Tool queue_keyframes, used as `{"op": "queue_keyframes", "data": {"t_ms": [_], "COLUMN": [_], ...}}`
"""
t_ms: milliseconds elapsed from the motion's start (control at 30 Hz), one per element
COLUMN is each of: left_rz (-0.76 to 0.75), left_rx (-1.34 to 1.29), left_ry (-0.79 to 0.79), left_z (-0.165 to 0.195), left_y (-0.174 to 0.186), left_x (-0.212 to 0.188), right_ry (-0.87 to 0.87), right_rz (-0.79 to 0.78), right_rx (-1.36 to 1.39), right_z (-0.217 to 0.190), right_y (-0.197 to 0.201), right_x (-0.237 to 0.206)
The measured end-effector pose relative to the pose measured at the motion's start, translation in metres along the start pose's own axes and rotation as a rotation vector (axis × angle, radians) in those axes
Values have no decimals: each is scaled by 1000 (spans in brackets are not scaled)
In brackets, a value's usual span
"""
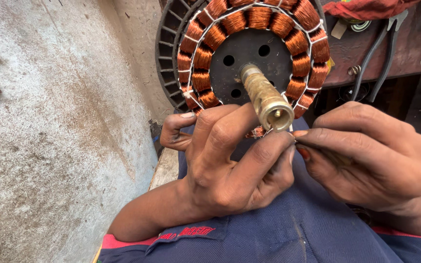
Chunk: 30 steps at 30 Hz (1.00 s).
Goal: The person uses yellow-handled shears to trim white binding strings on a motor stator. They then use their fingers to pull and adjust the remaining string ends around the copper windings.
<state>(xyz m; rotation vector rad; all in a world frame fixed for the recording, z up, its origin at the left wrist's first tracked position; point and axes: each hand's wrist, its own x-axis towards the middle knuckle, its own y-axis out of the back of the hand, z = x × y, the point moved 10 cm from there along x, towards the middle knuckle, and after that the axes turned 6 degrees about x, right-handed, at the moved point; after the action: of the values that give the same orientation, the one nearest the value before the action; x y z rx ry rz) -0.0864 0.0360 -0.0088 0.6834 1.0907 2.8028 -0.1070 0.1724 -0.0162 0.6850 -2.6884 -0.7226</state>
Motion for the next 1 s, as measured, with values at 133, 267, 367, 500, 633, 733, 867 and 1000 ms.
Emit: {"op": "queue_keyframes", "data": {"t_ms": [133, 267, 367, 500, 633, 733, 867, 1000], "left_rz": [18, 45, -4, -3, 2, 3, 33, 41], "left_rx": [17, 65, 40, 27, 9, -21, 0, -45], "left_ry": [26, 30, 23, 29, 38, 52, 49, 51], "left_z": [0, 0, 0, -2, -3, -5, -6, -7], "left_y": [-3, -3, -4, -4, -5, -6, -4, -5], "left_x": [3, 4, 4, 4, 3, 1, 0, 0], "right_ry": [40, 47, 3, -109, -222, -191, -152, -119], "right_rz": [-3, -28, 11, 29, 37, 18, 72, 9], "right_rx": [-51, -20, 6, 96, 243, 285, 149, 99], "right_z": [-7, -8, -1, 16, 30, 29, 25, 22], "right_y": [0, -1, 1, 0, -4, -6, 4, -1], "right_x": [6, 7, 4, -3, -11, -10, -6, -5]}}
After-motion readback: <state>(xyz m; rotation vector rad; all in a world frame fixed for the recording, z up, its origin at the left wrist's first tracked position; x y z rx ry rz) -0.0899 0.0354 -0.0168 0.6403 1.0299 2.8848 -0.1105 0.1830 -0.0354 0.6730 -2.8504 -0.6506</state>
